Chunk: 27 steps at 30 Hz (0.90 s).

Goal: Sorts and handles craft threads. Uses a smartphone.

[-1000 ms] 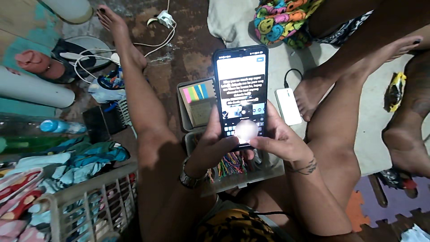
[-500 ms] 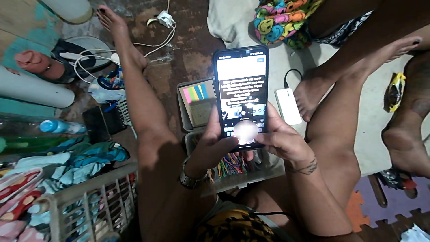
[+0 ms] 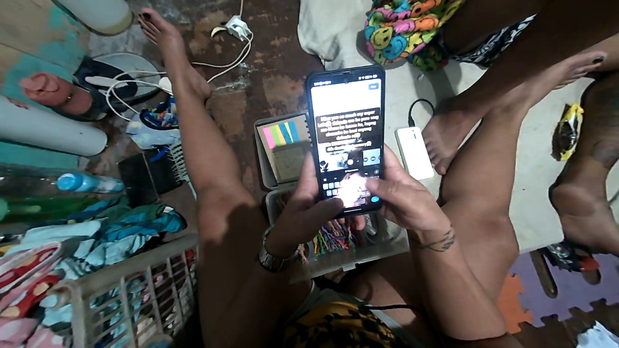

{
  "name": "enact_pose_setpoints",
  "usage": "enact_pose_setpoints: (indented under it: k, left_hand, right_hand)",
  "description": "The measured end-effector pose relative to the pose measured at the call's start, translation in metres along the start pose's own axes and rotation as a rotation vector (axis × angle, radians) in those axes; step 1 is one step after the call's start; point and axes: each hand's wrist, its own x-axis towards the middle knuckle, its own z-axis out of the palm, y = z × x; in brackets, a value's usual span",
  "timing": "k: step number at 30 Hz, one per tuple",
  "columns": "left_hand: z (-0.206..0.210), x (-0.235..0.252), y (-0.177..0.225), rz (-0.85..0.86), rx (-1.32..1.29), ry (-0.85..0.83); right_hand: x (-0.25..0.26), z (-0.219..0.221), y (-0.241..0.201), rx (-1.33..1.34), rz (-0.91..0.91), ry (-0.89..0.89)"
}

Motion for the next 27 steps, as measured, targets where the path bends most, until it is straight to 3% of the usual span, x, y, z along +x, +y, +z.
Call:
enact_pose_setpoints:
  k: [4, 12, 18, 27]
  left_hand:
    - [0.006, -0.002, 0.007, 0.004, 0.089, 0.055]
    - [0.002, 0.000, 0.001, 0.034, 0.023, 0.013]
    - [0.006, -0.002, 0.008, -0.013, 0.106, 0.069]
    - [0.010, -0.002, 0.011, -0.020, 0.162, 0.115]
  right_hand:
    - [-0.001, 0.001, -0.001, -0.124, -0.019, -0.022]
    - [0.001, 0.001, 0.000, 0.027, -0.004, -0.001]
    - [-0.002, 0.001, -0.001, -0.140, -0.017, -0.025]
    - [-0.004, -0.005, 0.000, 0.066, 0.002, -0.076]
